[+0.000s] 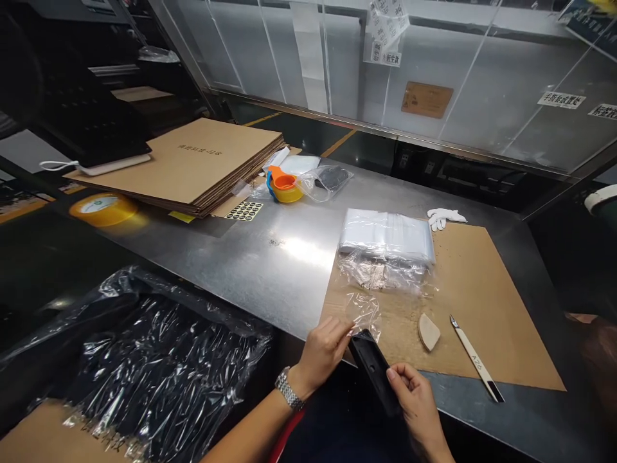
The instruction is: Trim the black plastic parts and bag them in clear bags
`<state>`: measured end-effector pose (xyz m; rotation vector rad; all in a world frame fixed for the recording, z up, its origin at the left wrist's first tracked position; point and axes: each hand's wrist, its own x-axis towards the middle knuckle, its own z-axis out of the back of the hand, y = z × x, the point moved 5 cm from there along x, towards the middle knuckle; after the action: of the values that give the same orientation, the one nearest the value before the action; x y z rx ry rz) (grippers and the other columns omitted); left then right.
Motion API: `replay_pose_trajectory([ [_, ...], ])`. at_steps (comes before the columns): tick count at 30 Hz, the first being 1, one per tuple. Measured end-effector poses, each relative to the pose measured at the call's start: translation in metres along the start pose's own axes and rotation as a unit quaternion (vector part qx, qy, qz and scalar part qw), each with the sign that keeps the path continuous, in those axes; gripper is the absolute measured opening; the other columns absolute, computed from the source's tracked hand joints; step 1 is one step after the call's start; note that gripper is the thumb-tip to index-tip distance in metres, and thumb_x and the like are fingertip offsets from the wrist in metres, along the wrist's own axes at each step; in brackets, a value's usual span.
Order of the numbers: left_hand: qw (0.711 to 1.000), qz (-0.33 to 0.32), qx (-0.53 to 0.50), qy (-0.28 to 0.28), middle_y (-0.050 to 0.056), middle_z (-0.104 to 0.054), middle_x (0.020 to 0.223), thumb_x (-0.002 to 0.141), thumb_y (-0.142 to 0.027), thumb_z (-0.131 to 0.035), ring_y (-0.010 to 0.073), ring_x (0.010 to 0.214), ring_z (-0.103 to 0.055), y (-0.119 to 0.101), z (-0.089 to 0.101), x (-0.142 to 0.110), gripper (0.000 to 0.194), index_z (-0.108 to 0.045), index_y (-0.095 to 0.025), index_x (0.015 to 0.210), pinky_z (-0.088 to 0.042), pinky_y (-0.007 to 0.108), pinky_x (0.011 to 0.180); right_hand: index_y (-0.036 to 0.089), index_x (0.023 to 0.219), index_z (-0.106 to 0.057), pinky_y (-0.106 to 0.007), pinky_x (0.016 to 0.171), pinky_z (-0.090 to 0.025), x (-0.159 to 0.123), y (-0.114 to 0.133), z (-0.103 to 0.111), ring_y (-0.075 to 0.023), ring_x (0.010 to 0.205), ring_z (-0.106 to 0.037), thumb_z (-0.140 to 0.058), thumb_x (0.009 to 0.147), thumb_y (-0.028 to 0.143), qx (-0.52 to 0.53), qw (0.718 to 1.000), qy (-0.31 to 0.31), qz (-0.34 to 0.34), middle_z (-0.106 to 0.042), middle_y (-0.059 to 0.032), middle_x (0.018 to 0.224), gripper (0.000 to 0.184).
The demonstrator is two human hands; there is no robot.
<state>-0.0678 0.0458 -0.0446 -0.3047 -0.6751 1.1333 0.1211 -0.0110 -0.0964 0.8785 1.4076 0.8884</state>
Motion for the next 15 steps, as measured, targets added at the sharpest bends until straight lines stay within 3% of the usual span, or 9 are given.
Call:
replay_pose_trajectory([
  [5, 1.0, -0.001, 0.009, 0.016, 0.006, -0.062, 0.08, 0.09, -0.016, -0.038, 0.018, 0.074, -0.057, -0.009, -0.009, -0.009, 0.023, -0.055, -0.018, 0.105, -0.047, 0.03, 0.065, 0.018, 0.07, -0.051, -0.018, 0.033, -0.023, 0.002, -0.006, -0.008, -0.0068, 0.036, -0.032, -0.048, 0.079, 0.062, -0.027, 0.999, -0.042, -0.002, -0.043, 0.0058, 0.047, 0.045],
  [8, 1.0, -0.004, 0.021, 0.019, 0.008, -0.063, 0.082, 0.09, -0.015, -0.036, 0.0193, 0.074, -0.058, -0.02, -0.017, -0.012, 0.025, -0.053, -0.016, 0.107, -0.047, 0.031, 0.065, 0.018, 0.076, -0.056, -0.021, 0.039, -0.034, 0.004, -0.002, -0.01, -0.0114, 0.04, -0.044, -0.054, 0.075, 0.061, -0.078, 0.994, -0.072, 0.037, -0.052, 0.0022, 0.05, 0.043],
  [12, 0.998, -0.033, 0.041, 0.025, 0.008, -0.061, 0.073, 0.088, -0.014, -0.037, 0.0203, 0.068, -0.056, -0.04, -0.017, -0.01, 0.022, -0.057, -0.015, 0.097, -0.043, 0.03, 0.058, 0.02, 0.088, -0.063, -0.026, 0.051, -0.042, 0.007, 0.008, -0.014, -0.0173, 0.05, -0.056, -0.063, 0.069, 0.057, -0.167, 0.973, -0.082, 0.134, -0.064, -0.0046, 0.065, 0.042],
  [15, 0.995, -0.078, 0.052, 0.043, 0.005, -0.061, 0.067, 0.084, -0.017, -0.044, 0.0177, 0.062, -0.053, -0.054, -0.008, -0.009, 0.015, -0.059, -0.019, 0.083, -0.039, 0.029, 0.054, 0.019, 0.105, -0.055, -0.026, 0.044, -0.042, 0.01, 0.011, -0.012, -0.0188, 0.044, -0.056, -0.054, 0.075, 0.059, -0.205, 0.958, -0.107, 0.171, -0.063, -0.0022, 0.057, 0.05],
])
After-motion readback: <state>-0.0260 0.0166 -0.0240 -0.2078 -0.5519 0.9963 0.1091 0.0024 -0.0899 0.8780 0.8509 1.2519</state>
